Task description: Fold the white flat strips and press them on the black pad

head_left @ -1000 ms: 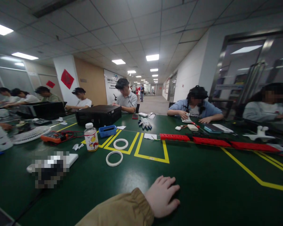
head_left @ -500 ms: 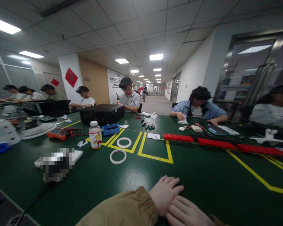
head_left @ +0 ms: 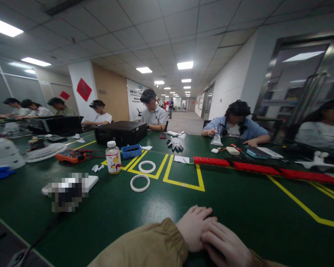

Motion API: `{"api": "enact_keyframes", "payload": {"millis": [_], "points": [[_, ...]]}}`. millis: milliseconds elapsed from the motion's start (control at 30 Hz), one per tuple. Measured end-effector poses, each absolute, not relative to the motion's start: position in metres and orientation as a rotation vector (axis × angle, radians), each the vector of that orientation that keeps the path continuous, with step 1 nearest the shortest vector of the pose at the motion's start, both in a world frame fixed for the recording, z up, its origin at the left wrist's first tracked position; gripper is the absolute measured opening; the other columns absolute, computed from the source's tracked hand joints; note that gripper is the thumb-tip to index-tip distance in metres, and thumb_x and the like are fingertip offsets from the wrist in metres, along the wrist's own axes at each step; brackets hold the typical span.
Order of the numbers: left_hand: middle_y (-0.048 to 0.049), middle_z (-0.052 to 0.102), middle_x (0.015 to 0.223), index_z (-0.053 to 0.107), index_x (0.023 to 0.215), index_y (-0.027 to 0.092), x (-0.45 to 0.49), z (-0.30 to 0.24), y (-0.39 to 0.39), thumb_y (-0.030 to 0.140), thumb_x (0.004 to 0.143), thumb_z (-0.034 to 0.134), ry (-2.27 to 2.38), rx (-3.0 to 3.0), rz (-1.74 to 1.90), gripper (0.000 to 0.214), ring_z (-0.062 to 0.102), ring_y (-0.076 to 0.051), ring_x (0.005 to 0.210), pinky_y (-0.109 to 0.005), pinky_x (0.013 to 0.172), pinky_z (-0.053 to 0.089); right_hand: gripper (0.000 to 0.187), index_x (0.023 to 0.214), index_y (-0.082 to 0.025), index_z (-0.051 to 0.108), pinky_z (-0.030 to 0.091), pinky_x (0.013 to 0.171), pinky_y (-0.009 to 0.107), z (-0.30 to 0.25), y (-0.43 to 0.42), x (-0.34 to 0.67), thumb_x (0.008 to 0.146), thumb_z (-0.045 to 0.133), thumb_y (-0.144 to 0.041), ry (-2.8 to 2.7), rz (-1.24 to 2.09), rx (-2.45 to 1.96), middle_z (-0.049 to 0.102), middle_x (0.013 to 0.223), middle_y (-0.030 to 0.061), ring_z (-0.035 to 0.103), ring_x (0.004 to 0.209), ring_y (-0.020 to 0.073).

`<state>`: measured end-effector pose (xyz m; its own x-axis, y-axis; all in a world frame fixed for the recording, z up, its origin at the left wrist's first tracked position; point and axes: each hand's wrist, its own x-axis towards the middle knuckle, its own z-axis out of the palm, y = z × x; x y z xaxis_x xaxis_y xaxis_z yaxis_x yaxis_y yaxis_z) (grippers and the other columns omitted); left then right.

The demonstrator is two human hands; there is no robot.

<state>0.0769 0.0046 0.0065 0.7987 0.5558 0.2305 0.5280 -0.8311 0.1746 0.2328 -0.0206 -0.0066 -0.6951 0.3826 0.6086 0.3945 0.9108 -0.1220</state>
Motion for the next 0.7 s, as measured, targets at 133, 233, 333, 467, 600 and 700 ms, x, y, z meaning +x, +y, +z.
{"api": "enact_keyframes", "payload": {"millis": [133, 233, 333, 467, 600, 700], "points": [[-0.0139, 0.032, 0.14, 0.032, 0.134, 0.013, 0.078, 0.004, 0.005, 0.034, 0.08, 0.048, 0.888, 2.874, 0.436, 0.06, 0.03, -0.029, 0.127, -0.045, 0.106, 0.025, 0.014, 0.08, -0.019, 0.049, 0.041, 0.069, 0.031, -0.003, -0.02, 0.235, 0.086, 0.038, -0.014, -2.431, 0.006, -0.612, 0.055, 0.08, 0.0043, 0.05, 0.076, 0.0173], [-0.0134, 0.032, 0.141, 0.036, 0.132, 0.013, 0.079, 0.005, 0.004, 0.032, 0.082, 0.046, 0.919, 2.849, 0.427, 0.054, 0.03, -0.028, 0.127, -0.044, 0.107, 0.023, 0.014, 0.081, -0.019, 0.049, 0.042, 0.072, 0.032, 0.001, -0.017, 0.24, 0.089, 0.038, -0.02, -2.454, 0.061, -0.702, 0.056, 0.083, 0.0049, 0.05, 0.079, 0.0179], [-0.0123, 0.031, 0.142, 0.038, 0.131, 0.014, 0.08, 0.007, 0.001, 0.032, 0.086, 0.042, 0.945, 2.82, 0.425, 0.049, 0.03, -0.027, 0.128, -0.044, 0.108, 0.023, 0.02, 0.087, -0.019, 0.052, 0.043, 0.078, 0.034, 0.002, -0.013, 0.245, 0.093, 0.033, -0.023, -2.426, 0.112, -0.805, 0.057, 0.087, 0.0056, 0.052, 0.083, 0.0178], [-0.0117, 0.035, 0.14, 0.034, 0.133, 0.014, 0.082, 0.008, -0.002, 0.034, 0.089, 0.036, 1.006, 2.793, 0.484, 0.048, 0.033, -0.025, 0.126, -0.043, 0.107, 0.024, 0.029, 0.083, -0.018, 0.052, 0.046, 0.075, 0.033, -0.003, -0.009, 0.249, 0.095, 0.027, -0.027, -2.372, 0.104, -0.924, 0.058, 0.081, 0.006, 0.054, 0.077, 0.0171], [-0.0106, 0.035, 0.14, 0.033, 0.133, 0.016, 0.083, 0.01, -0.005, 0.035, 0.09, 0.036, 1.009, 2.817, 0.494, 0.047, 0.034, -0.025, 0.126, -0.044, 0.107, 0.025, 0.03, 0.088, -0.018, 0.055, 0.048, 0.069, 0.033, -0.005, 0.01, 0.267, 0.094, 0.029, -0.033, -2.352, -0.002, -1.062, 0.058, 0.083, 0.0069, 0.056, 0.077, 0.0178], [-0.0107, 0.033, 0.141, 0.029, 0.136, 0.018, 0.082, 0.013, -0.006, 0.036, 0.091, 0.036, 0.997, 2.829, 0.485, 0.049, 0.032, -0.026, 0.127, -0.046, 0.105, 0.027, 0.036, 0.108, -0.017, 0.055, 0.049, 0.074, 0.036, 0.003, 0.041, 0.316, 0.091, 0.035, -0.042, -2.248, -0.148, -1.275, 0.059, 0.099, 0.0105, 0.058, 0.089, 0.0212]]}}
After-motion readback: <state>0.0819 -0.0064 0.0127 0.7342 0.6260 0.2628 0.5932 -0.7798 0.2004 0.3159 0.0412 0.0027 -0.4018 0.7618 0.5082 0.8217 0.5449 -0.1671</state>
